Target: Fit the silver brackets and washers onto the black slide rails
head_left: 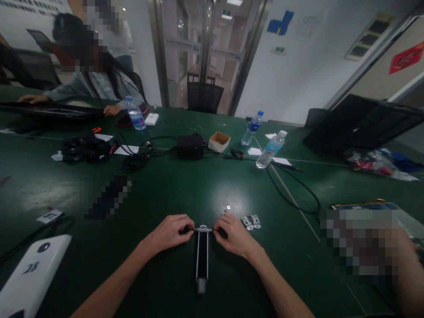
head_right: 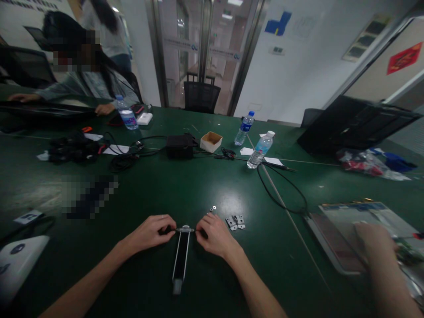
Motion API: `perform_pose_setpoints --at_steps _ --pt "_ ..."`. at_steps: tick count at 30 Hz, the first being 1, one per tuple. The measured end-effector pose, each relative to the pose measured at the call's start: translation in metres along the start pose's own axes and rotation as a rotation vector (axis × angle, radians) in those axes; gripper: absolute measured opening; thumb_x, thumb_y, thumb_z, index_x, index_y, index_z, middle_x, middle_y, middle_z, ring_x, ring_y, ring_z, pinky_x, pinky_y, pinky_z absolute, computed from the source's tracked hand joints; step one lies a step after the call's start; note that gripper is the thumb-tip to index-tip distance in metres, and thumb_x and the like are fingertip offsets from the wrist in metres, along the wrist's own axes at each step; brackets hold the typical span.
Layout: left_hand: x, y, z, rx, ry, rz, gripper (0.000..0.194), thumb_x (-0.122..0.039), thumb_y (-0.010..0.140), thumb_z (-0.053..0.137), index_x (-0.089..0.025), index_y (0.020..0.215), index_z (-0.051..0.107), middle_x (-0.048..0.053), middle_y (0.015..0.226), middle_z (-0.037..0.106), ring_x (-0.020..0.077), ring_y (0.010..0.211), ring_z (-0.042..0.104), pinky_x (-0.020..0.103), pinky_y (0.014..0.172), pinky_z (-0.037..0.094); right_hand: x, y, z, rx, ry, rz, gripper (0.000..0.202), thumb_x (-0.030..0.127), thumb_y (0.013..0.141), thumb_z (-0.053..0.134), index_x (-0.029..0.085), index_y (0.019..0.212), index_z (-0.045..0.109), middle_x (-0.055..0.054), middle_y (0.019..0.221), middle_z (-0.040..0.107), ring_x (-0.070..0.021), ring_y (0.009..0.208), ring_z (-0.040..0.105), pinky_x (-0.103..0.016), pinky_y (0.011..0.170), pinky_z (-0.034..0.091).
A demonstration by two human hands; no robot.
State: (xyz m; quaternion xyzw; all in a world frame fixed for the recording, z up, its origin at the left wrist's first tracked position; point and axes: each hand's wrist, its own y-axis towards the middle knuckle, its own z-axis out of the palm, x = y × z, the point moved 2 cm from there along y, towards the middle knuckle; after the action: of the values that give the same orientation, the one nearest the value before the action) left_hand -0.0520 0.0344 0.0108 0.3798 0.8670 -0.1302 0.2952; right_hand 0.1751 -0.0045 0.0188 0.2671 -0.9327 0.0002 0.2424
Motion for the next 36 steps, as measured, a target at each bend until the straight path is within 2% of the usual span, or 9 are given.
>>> perform_pose_setpoints --at_steps 15,19,22,24,27,29,31,33,36 --pt "0.0 0.002 0.003 0.079 -0.08 -0.118 0.022 -0.033 0.091 0.051 -0.02 0.104 0.063 0.001 0.091 0.059 0.0131 0.075 0.053 0.022 0.063 0.041 0.003 -0.001 -0.001 0.012 -0.026 0.008 0.007 0.013 0.082 0.055 0.017 0.083 0.061 -0.005 0.082 0.06 -0.0174 0.08 0.052 -0.029 0.073 0.041" --pt "-0.001 0.002 0.005 0.073 -0.072 -0.104 0.022 -0.033 0.092 0.05 -0.021 0.105 0.063 0.002 0.093 0.059 0.0137 0.077 0.053 0.022 0.065 0.041 0.004 0.0 -0.001 0.024 -0.021 0.005 0.008 0.014 0.084 0.054 0.017 0.084 0.062 -0.005 0.083 0.061 -0.0174 0.081 0.053 -0.029 0.074 0.041" --pt "0.0 0.002 0.005 0.059 -0.066 -0.074 0.021 -0.032 0.092 0.05 -0.021 0.106 0.062 0.001 0.094 0.059 0.0135 0.078 0.054 0.023 0.066 0.041 -0.003 -0.001 -0.011 -0.002 -0.014 0.006 0.01 0.02 0.086 0.053 0.018 0.085 0.063 -0.005 0.084 0.062 -0.0179 0.084 0.055 -0.03 0.078 0.042" --pt "0.001 0.001 0.005 0.053 -0.06 -0.058 0.021 -0.032 0.092 0.051 -0.021 0.107 0.062 0.001 0.096 0.059 0.0134 0.078 0.054 0.022 0.065 0.042 -0.013 -0.005 -0.026 -0.067 -0.042 0.093 0.013 0.024 0.088 0.051 0.019 0.087 0.063 -0.006 0.087 0.064 -0.0186 0.085 0.056 -0.031 0.079 0.042" --pt "0.002 0.0 0.004 0.043 -0.042 -0.057 0.024 -0.034 0.091 0.052 -0.021 0.109 0.06 0.002 0.099 0.059 0.0133 0.078 0.054 0.023 0.065 0.042 -0.036 -0.019 -0.053 -0.187 -0.152 0.385 0.019 0.03 0.09 0.049 0.018 0.089 0.064 -0.008 0.09 0.064 -0.0198 0.086 0.058 -0.031 0.078 0.042" --pt "0.002 0.0 0.003 0.033 -0.033 -0.062 0.024 -0.034 0.091 0.052 -0.021 0.11 0.06 0.002 0.099 0.059 0.0131 0.077 0.053 0.023 0.065 0.042 -0.05 -0.031 -0.063 -0.129 -0.234 0.565 0.019 0.034 0.087 0.054 0.018 0.09 0.064 -0.008 0.089 0.065 -0.0216 0.086 0.059 -0.03 0.073 0.042" --pt "0.001 0.0 0.002 0.024 -0.03 -0.064 0.025 -0.035 0.092 0.052 -0.02 0.11 0.06 0.002 0.099 0.059 0.0128 0.076 0.053 0.023 0.064 0.042 -0.061 -0.041 -0.065 -0.031 -0.242 0.668 0.019 0.034 0.085 0.057 0.018 0.09 0.065 -0.008 0.089 0.067 -0.0216 0.085 0.061 -0.028 0.069 0.041" --pt "0.0 0.0 0.001 0.015 -0.032 -0.061 0.026 -0.036 0.092 0.05 -0.02 0.11 0.06 0.002 0.1 0.059 0.0126 0.076 0.053 0.023 0.064 0.042 -0.067 -0.046 -0.061 0.038 -0.196 0.718 0.018 0.032 0.086 0.055 0.018 0.089 0.066 -0.008 0.087 0.068 -0.0199 0.081 0.063 -0.026 0.066 0.041" --pt "-0.002 0.0 0.0 0.002 -0.037 -0.05 0.027 -0.037 0.092 0.049 -0.02 0.11 0.06 0.002 0.101 0.06 0.0128 0.076 0.053 0.023 0.065 0.043 -0.07 -0.047 -0.054 0.055 -0.144 0.745 0.017 0.026 0.087 0.053 0.017 0.085 0.068 -0.007 0.083 0.07 -0.0185 0.076 0.065 -0.025 0.065 0.041"
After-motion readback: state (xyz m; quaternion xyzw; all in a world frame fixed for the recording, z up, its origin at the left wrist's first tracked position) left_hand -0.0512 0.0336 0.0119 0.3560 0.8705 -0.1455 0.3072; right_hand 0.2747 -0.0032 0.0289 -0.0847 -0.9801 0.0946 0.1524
